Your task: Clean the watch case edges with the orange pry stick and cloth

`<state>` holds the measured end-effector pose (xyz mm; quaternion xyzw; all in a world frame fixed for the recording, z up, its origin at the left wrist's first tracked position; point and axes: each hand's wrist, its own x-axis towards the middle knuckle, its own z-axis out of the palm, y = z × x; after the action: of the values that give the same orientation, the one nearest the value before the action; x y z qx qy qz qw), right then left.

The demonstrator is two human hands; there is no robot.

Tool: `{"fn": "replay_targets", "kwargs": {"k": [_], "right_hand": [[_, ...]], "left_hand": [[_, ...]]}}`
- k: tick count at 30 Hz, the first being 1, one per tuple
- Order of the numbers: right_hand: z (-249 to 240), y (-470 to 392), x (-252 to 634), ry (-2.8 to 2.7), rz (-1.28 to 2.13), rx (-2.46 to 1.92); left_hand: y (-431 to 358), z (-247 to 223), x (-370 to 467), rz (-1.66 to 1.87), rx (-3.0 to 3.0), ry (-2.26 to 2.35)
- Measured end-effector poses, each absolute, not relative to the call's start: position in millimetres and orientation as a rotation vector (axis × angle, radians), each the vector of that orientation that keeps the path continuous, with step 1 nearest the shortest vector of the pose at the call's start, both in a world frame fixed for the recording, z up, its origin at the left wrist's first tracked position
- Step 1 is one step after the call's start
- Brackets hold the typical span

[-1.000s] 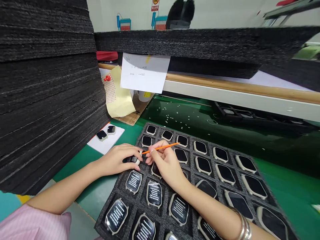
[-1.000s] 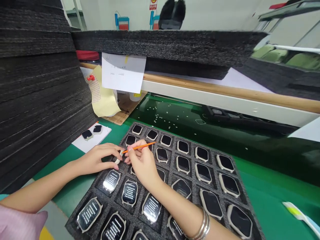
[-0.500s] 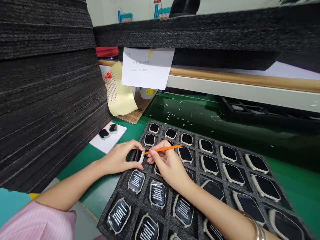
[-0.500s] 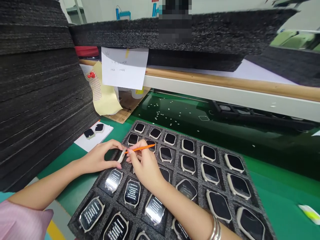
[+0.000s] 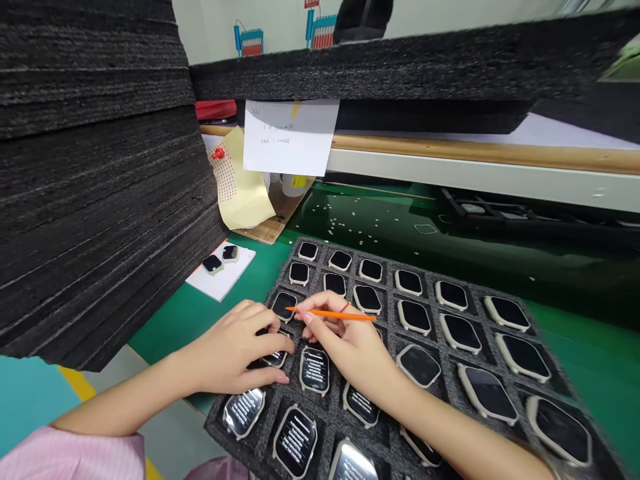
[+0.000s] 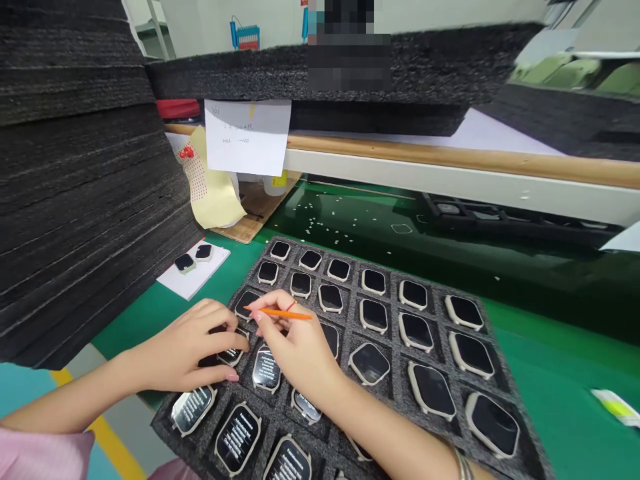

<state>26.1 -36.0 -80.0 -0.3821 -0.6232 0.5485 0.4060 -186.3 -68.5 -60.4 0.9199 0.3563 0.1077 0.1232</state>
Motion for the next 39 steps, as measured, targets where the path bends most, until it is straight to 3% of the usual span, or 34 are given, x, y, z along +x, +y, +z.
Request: {"fn": "replay_targets", "kwargs": {"k": [12,24,39], "right_hand": [[-92.5,-45.5,25.5,-1.716,1.310,-0.966],[-88.3,-47.7,25.4,-1.734,1.338,-0.891],[-91.9,-48.2,26.5,-1.781,1.325,-0.822]], "left_hand": [[-85.5,-59.1,-204.7,0.284,2.596,1.158],[-70.6,-91.1,-216.2,0.820,2.356,0.970],[-74.8,-84.2,-210.8,0.662,2.154,1.236]]}}
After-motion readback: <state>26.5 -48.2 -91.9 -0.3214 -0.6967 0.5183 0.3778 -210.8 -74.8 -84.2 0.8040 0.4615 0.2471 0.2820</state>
